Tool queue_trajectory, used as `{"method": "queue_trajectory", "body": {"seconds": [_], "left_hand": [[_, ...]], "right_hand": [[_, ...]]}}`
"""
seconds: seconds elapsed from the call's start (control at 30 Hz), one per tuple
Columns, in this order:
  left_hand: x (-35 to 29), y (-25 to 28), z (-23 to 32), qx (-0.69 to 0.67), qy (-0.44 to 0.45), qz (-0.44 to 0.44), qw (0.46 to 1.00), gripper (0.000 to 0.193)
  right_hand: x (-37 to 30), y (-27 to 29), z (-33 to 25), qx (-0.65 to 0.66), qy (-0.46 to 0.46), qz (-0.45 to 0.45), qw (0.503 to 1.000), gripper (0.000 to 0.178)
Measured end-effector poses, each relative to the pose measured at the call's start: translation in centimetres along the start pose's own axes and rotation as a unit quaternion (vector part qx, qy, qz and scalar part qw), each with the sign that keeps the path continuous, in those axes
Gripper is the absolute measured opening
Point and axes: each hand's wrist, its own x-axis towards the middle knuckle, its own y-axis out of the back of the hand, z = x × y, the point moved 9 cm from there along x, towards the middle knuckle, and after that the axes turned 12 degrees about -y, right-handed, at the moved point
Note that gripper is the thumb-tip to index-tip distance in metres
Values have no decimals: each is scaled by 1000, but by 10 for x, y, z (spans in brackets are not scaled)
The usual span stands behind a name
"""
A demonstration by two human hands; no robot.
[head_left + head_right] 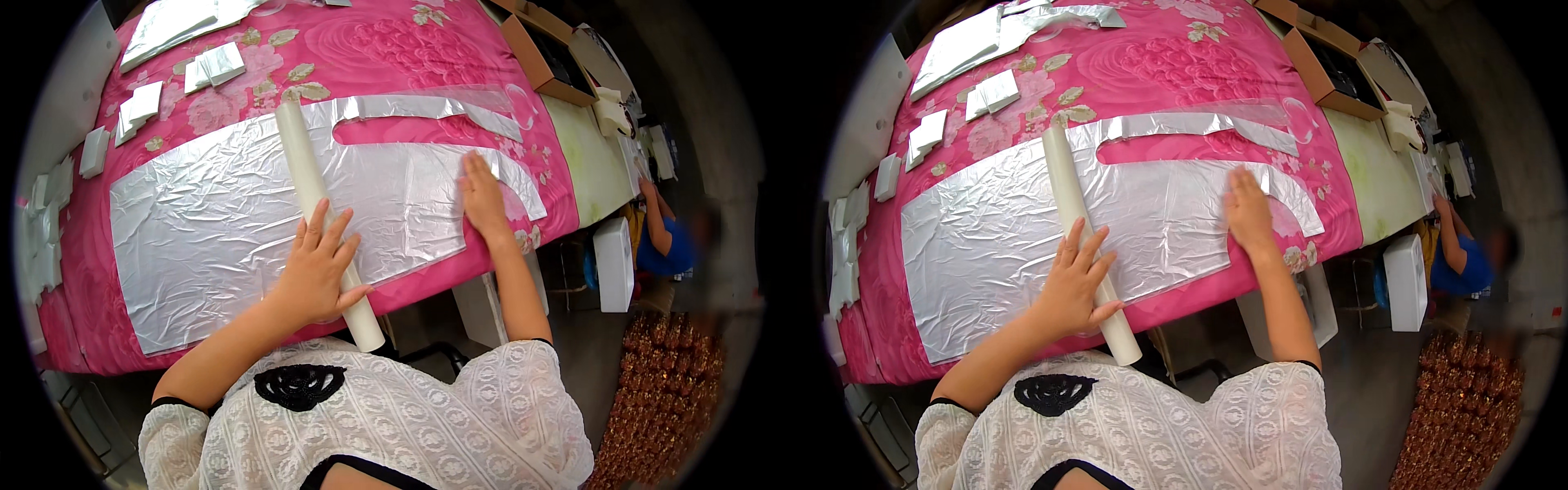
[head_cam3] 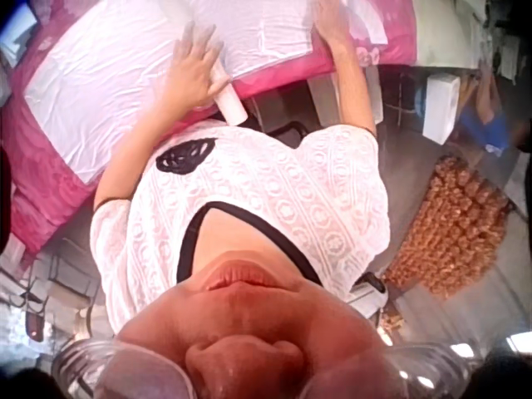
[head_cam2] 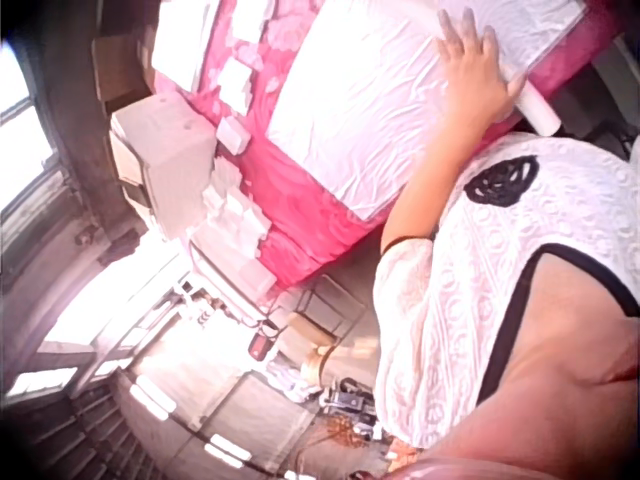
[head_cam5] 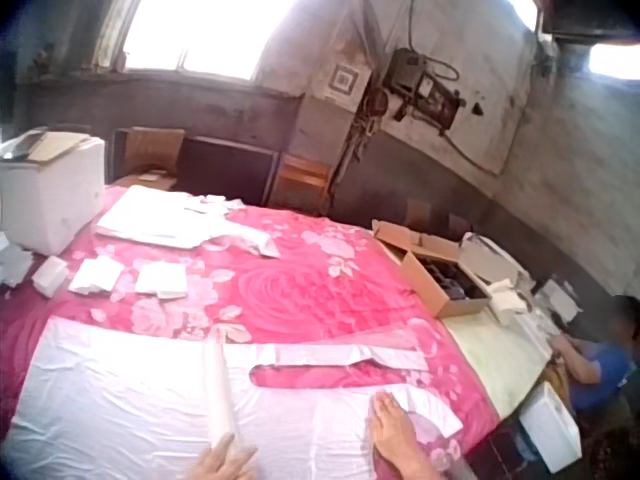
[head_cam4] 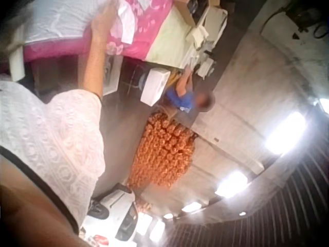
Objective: The person wraps small white rectangular items in clear plastic film on a pink floral tablecloth. They unroll the film, place an item on it, fold the film around the item, and set the wrapped item aside. The process repeats for multiple items.
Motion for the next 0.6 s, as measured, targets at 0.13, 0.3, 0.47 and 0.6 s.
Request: {"method": "queue_trajectory", "body": {"seconds": [0.13,0.3,0.47,0.6], "left_hand": [[11,-9,14,2,-16,-20,1000,59],[10,-6,13,16,-15,-8,1000,56],[12,-7,16,17,-16,-7,1000,54],[11,-10,14,3,-10,-24,1000,55]], "right_hand": [[4,44,99,-23,-102,108,989,34],[6,59,69,-58,-197,29,978,28],[6,61,63,-70,-81,218,970,26],[6,54,93,-59,-38,248,966,24]]}}
